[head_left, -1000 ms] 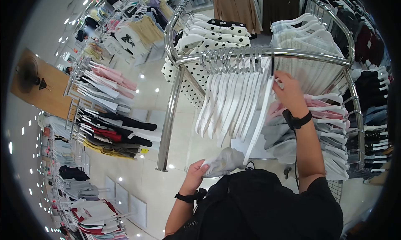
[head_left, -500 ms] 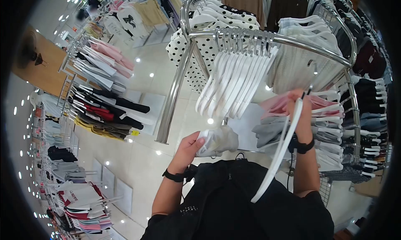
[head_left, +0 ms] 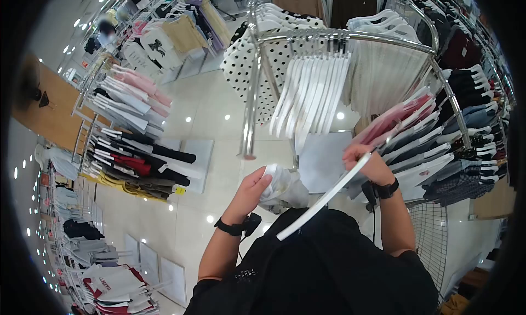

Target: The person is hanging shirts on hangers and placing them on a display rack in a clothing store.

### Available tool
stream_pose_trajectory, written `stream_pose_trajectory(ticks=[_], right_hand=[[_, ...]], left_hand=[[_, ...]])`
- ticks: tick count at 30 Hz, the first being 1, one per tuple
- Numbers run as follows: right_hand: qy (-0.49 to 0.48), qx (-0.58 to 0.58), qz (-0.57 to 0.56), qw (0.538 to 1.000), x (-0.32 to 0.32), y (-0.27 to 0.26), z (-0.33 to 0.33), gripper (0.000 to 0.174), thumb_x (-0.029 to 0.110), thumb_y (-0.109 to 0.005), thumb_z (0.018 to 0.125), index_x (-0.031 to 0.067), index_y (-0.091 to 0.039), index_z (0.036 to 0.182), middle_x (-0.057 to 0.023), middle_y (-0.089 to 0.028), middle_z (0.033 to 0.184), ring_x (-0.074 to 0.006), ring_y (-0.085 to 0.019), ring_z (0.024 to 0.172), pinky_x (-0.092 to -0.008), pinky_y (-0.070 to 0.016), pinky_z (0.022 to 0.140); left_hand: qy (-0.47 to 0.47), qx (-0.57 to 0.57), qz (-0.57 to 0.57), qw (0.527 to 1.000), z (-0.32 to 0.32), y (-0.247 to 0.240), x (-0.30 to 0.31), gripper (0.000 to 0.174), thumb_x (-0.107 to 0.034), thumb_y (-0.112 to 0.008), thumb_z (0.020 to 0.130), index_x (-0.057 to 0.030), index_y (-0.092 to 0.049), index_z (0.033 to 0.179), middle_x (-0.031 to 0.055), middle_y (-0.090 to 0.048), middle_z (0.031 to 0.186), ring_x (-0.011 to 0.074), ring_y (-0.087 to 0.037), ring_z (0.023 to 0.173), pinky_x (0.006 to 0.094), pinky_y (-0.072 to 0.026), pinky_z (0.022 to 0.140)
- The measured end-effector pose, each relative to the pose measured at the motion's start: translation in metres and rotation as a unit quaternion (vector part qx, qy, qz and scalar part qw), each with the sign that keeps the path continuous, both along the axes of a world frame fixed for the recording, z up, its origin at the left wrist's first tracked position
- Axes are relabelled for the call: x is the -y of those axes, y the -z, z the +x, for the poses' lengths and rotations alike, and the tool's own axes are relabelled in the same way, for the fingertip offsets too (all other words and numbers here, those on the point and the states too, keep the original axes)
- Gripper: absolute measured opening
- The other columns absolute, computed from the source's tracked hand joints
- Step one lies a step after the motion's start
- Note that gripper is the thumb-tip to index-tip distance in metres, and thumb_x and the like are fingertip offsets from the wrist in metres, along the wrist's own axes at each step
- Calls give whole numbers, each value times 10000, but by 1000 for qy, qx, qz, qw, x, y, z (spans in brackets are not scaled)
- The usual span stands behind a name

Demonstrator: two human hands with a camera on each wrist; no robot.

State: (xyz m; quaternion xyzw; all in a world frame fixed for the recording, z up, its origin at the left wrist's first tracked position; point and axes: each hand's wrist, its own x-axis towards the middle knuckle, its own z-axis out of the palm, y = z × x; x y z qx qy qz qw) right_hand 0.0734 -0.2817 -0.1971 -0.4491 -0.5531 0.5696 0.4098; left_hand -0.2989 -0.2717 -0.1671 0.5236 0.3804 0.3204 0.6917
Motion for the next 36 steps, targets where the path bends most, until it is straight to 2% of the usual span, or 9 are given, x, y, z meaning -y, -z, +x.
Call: stream_pose_trajectory(ticks=[5, 9, 11, 13, 17, 27, 31, 35, 36], right_hand=[[-172, -92, -29, 980, 49, -1, -48, 362, 164, -857, 798, 42, -698, 1098, 26, -604, 824, -77, -557, 723, -234, -431, 630], [53, 197, 263, 943, 72, 16, -90, 173, 67, -786, 846, 55, -689, 989, -54, -637, 792, -204, -639, 725, -327, -507, 672], [114, -234, 117, 958, 78, 13, -107, 204, 231, -616, 958, 59, -612, 849, -50, -571, 710, -199, -566, 625, -338, -465, 612], [147, -487, 46, 860, 80, -1, -124, 509, 422, -407, 1049, 75, -495, 687, -59, -480, 605, -200, -463, 530, -346, -404, 543], [127, -481, 112, 860, 81, 1, -151, 553, 447, -353, 1043, 73, -512, 668, -72, -485, 553, -213, -389, 419, -351, -361, 506], [359, -132, -63, 922, 165, 93, -138, 641, 507, -357, 1080, 29, -610, 737, -40, -553, 609, -111, -511, 508, -269, -403, 483], [367, 5, -12, 930, 206, 105, -107, 525, 397, -393, 1072, 24, -638, 796, -55, -566, 615, -128, -541, 552, -291, -433, 519], [256, 208, 21, 944, 249, 95, -77, 296, 263, -507, 1009, 32, -645, 886, -135, -596, 661, -244, -597, 591, -390, -479, 590], [209, 280, 70, 934, 259, 88, -74, 290, 261, -506, 1008, 33, -645, 896, -155, -617, 697, -302, -612, 624, -427, -485, 618]], left_hand=[[16, 15, -7, 1000, -33, 3, 23, 369, -242, -504, 1096, 30, -596, 1327, 44, -670, 1178, 101, -611, 1064, 276, -500, 928], [37, 3, 10, 999, -44, 7, 42, 349, -259, -500, 1099, 16, -632, 1269, 30, -679, 1124, 68, -609, 990, 255, -504, 861], [40, 16, -9, 999, -47, 4, 54, 343, -276, -495, 1103, 8, -646, 1222, 8, -669, 1068, 48, -590, 947, 242, -494, 824], [79, -12, -17, 997, -54, 12, 65, 333, -277, -491, 1105, 0, -641, 1213, -17, -644, 1019, 38, -557, 919, 233, -478, 802], [124, 39, -2, 992, -50, 6, 75, 324, -277, -488, 1107, -16, -619, 1248, -38, -612, 994, 38, -519, 887, 216, -456, 795], [-34, 123, -23, 992, -78, 4, 90, 223, -216, -526, 1084, -24, -638, 1065, -15, -662, 915, 53, -594, 805, 235, -491, 736], [-15, -223, 199, 954, -56, 22, 104, 241, -240, -544, 1065, -16, -623, 1031, 73, -642, 733, 154, -614, 675, 318, -475, 626], [32, -288, 241, 926, 3, 23, 141, 230, -221, -567, 1042, -15, -650, 979, 140, -628, 721, 224, -638, 669, 355, -486, 632], [78, -280, 295, 910, 22, 27, 152, 228, -239, -570, 1031, -28, -638, 977, 190, -629, 765, 337, -626, 697, 417, -491, 626]])
